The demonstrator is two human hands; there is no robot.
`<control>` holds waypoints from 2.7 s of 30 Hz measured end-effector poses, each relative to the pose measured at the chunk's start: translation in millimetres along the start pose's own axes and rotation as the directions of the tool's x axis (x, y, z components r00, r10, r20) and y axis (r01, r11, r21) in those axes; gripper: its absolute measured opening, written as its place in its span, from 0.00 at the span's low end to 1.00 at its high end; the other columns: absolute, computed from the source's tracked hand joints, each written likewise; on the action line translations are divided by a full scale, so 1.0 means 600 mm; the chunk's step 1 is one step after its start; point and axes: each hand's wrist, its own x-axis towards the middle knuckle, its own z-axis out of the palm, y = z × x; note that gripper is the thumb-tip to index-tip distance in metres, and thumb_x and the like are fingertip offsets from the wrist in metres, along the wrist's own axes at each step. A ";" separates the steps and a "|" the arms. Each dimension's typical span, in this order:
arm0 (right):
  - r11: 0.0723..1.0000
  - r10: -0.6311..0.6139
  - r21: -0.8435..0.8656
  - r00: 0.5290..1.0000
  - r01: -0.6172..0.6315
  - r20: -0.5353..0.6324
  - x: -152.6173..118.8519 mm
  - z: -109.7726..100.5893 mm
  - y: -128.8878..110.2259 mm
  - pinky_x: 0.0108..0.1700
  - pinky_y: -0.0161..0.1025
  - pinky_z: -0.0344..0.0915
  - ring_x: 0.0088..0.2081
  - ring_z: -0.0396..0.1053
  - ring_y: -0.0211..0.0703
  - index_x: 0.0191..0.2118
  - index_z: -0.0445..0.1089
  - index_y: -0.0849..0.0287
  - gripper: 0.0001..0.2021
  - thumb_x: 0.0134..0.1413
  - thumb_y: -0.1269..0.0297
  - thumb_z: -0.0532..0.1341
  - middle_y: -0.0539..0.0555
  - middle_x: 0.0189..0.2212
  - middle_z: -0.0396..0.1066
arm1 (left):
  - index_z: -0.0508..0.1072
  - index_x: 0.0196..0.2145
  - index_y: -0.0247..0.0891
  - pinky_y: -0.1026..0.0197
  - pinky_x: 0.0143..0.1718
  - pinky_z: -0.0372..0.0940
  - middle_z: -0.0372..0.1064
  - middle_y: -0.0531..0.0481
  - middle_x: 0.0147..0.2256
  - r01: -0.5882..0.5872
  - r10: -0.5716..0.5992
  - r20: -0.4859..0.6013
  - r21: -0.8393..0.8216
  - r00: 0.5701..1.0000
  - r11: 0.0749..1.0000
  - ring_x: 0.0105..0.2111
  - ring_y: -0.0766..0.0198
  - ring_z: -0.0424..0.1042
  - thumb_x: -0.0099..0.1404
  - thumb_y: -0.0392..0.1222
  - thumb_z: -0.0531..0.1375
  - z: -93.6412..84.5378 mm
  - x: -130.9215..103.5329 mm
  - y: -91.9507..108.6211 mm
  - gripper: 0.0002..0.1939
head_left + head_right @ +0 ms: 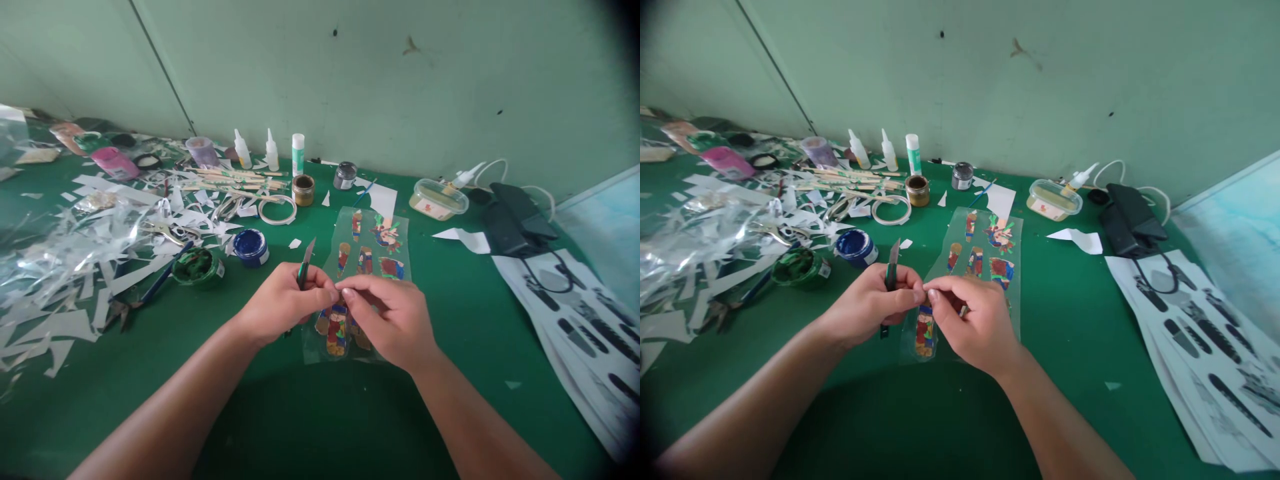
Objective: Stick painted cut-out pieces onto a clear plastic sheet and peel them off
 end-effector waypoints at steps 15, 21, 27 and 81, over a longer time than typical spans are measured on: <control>0.982 -0.157 -0.098 0.987 0.160 0.043 0.004 -0.007 0.000 0.21 0.33 0.62 0.19 0.65 0.33 0.32 0.74 0.55 0.05 0.58 0.68 0.61 0.46 0.21 0.73 | 0.70 0.24 0.35 0.70 0.14 0.44 0.55 0.60 0.15 0.138 -0.117 0.105 -0.218 0.988 0.966 0.13 0.77 0.50 0.51 0.39 0.68 0.003 -0.002 0.004 0.10; 0.999 0.002 0.042 0.998 0.001 -0.060 0.003 -0.003 0.005 0.23 0.35 0.62 0.21 0.66 0.35 0.33 0.72 0.55 0.05 0.59 0.67 0.60 0.47 0.23 0.73 | 0.70 0.24 0.35 0.70 0.14 0.44 0.54 0.60 0.15 0.095 -0.073 0.093 -0.265 0.993 0.959 0.14 0.77 0.49 0.53 0.40 0.67 0.003 0.001 -0.001 0.09; 0.793 0.343 0.442 0.907 -0.420 0.246 -0.002 0.042 -0.002 0.32 0.37 0.70 0.30 0.73 0.39 0.32 0.69 0.57 0.08 0.53 0.61 0.68 0.49 0.27 0.74 | 0.67 0.27 0.37 0.71 0.16 0.46 0.49 0.63 0.14 -0.153 0.121 -0.097 -0.469 0.988 0.870 0.14 0.77 0.46 0.58 0.43 0.65 0.007 0.000 -0.003 0.10; 0.657 0.399 0.707 0.916 -0.263 -0.030 0.011 0.012 0.035 0.31 0.37 0.57 0.29 0.56 0.37 0.43 0.70 0.51 0.14 0.61 0.48 0.59 0.48 0.31 0.59 | 0.75 0.28 0.31 0.68 0.21 0.69 0.71 0.50 0.22 0.116 -0.004 0.210 -0.526 0.978 0.843 0.20 0.68 0.72 0.61 0.44 0.68 0.012 -0.001 -0.011 0.12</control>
